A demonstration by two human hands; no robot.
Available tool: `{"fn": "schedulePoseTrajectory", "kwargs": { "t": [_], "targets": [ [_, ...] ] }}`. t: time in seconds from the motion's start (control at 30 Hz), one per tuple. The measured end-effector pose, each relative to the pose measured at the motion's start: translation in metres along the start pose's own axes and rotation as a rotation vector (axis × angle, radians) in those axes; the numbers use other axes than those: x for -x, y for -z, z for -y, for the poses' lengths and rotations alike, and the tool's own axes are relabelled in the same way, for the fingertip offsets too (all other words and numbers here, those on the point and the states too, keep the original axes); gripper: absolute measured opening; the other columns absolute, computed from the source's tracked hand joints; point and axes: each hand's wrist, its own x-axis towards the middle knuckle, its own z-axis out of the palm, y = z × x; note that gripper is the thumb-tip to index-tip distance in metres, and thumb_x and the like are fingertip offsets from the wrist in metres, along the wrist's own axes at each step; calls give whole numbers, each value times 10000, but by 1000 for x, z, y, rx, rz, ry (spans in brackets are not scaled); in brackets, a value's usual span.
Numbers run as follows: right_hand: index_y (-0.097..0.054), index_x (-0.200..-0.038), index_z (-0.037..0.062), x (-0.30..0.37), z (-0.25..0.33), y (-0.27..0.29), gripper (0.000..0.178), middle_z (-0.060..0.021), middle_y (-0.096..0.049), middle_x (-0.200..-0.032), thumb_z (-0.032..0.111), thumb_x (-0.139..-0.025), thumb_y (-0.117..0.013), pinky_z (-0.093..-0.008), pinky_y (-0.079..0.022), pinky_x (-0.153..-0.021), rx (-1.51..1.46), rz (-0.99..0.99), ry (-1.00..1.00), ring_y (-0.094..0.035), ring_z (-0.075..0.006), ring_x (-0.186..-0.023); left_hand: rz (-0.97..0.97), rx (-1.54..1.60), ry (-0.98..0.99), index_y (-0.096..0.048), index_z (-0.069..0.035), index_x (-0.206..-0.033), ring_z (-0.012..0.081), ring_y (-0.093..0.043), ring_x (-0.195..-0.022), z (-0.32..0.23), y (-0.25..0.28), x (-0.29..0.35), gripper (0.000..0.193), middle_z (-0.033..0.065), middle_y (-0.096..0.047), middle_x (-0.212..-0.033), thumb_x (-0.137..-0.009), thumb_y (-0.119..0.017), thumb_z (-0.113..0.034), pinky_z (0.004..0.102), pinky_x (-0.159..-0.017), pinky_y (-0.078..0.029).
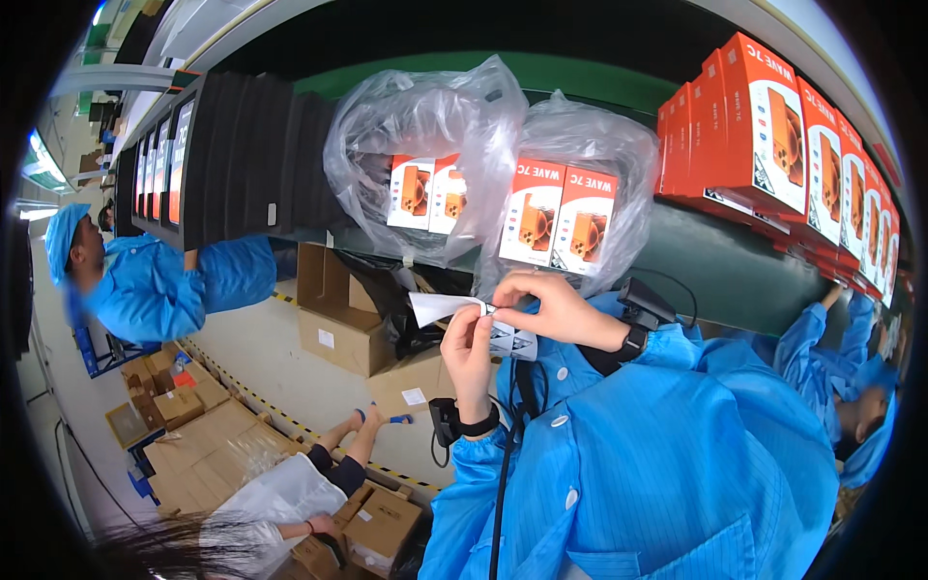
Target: Applying labels to product boxes and packing them into larger containers.
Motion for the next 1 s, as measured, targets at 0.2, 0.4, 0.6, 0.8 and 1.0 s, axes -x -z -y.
{"fn": "schedulePoseTrajectory", "kwargs": {
  "t": [0.2, 0.4, 0.6, 0.8, 1.0],
  "targets": [
    [-615, -892, 1, -8, -14, -6, 84, -34, -628, -885, 35, -839, -671, -258, -499, -792, -329, 16, -227, -601, -84, -870, 29, -158, -17, -579, 9, -1022, 148, -590, -850, -4, 5, -4, 168, 77, -585, -943, -870, -626, -44, 240, -690, -489],
    [-616, -896, -7, -20, -49, -9, 110, -41, -640, -876, 49, -834, -687, -245, -499, -775, -251, 4, -228, -614, -96, -838, -313, -794, -110, -542, 15, -868, 351, -564, -687, 28, 21, -9, 160, 191, -552, -761, -863, -626, -122, 396, -620, -444],
    [-651, -826, -20, -44, -135, 1, 138, -64, -664, -708, 117, -821, -671, -255, -494, -597, 99, -167, -266, -621, -93, -646, -496, -673, -79, -523, 33, -882, 342, -590, -693, 37, 45, -9, 200, 194, -592, -788, -879, -613, -146, 385, -621, -455],
    [-654, -818, -26, -57, -153, -3, 159, -99, -640, -637, 131, -823, -629, -280, -475, -530, 233, -179, -299, -625, -154, -554, -456, -641, -36, -522, 33, -907, 319, -587, -691, 42, 46, -8, 193, 186, -586, -791, -886, -603, -141, 374, -624, -456],
    [-659, -813, -9, -53, -161, -11, 163, -107, -644, -642, 151, -822, -627, -307, -482, -531, 326, -228, -280, -638, -189, -546, -421, -727, -56, -522, 31, -927, 351, -569, -725, 44, 45, -6, 155, 189, -561, -812, -895, -575, -111, 386, -642, -451]
  ]
}}
